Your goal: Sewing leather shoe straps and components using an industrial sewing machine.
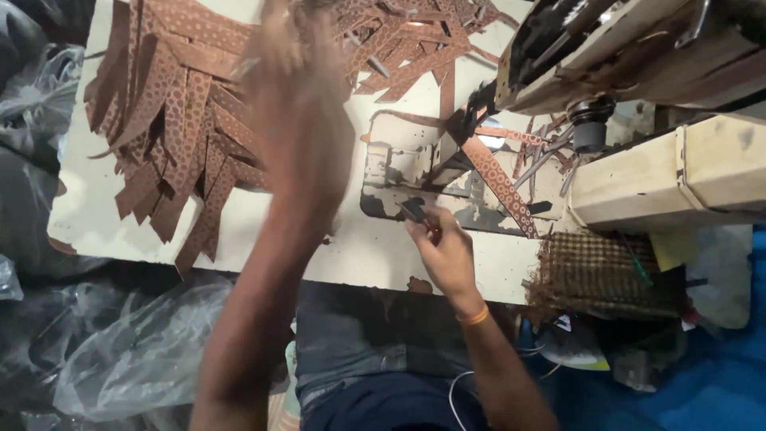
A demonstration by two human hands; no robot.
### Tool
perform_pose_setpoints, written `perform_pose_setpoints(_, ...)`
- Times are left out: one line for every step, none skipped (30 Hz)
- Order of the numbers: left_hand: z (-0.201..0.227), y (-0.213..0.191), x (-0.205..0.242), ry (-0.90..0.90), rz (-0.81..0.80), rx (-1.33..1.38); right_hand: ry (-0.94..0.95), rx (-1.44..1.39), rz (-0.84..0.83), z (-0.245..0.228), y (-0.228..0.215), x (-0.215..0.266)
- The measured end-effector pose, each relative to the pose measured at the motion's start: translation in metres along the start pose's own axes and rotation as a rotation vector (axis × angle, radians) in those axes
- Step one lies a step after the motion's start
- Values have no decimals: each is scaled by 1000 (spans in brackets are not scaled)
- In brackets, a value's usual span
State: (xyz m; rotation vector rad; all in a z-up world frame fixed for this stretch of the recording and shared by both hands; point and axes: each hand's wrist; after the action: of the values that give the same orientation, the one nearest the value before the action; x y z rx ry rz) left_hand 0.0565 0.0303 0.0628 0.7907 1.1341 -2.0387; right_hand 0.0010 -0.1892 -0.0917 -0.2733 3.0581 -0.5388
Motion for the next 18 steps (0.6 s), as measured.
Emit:
perform_pose_setpoints(-3,30,-15,5,-81,-64,-121,256,74,12,0,5)
perform_pose_setpoints(0,44,-10,5,-74,-65,-128,257,73,7,-5,3)
perform_pose_setpoints(4,59,-4,39,-341,-38,-249,375,130,2,-11,3)
perform_pose_setpoints(8,77,2,78,-607,-10,-371,493,186,-2,-18,2)
perform_pose_setpoints(12,81,10,84,-616,1,-359,499,194,-13,-28,3)
perform_pose_setpoints(15,87,17,-38,-686,270,-395,440,207,-23,-38,2)
perform_pose_setpoints(17,94,23,-161,-749,542,-430,383,221,-34,-49,0)
perform_pose_setpoints(23,94,40,-157,-759,553,-420,391,230,-40,-59,-9)
perform_pose_setpoints(28,92,57,-486,-761,836,-459,348,240,-46,-68,-18)
perform_pose_setpoints(30,90,75,-826,-741,1106,-498,304,250,-52,-75,-27)
perform_pose_setpoints(42,85,78,-841,-744,1108,-487,309,241,-62,-79,-36)
perform_pose_setpoints(53,79,81,-891,-657,1165,-528,345,214,-72,-81,-45)
perform_pose_setpoints(64,73,82,-934,-557,1223,-580,383,184,-84,-84,-57)
perform_pose_setpoints(65,74,87,-944,-548,1226,-581,387,171,-83,-84,-59)
perform_pose_setpoints(65,76,90,-944,-531,1237,-585,431,143,-83,-84,-64)
perform_pose_setpoints(65,79,93,-944,-515,1248,-590,474,116,-83,-85,-69)
perform_pose_setpoints(65,78,91,-951,-508,1246,-590,473,106,-83,-83,-71)
perform_pose_setpoints(66,78,88,-972,-508,1245,-590,475,108,-82,-82,-73)
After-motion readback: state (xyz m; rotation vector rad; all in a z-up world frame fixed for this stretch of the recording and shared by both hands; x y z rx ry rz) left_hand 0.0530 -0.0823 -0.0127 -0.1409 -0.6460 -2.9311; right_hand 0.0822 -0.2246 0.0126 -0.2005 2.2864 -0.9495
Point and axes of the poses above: each hand's wrist, its own x-axis away from the middle knuckle, its own y-axis out of the palm, z = x × y, and after that the axes turned 2 degrees about z, right-handed
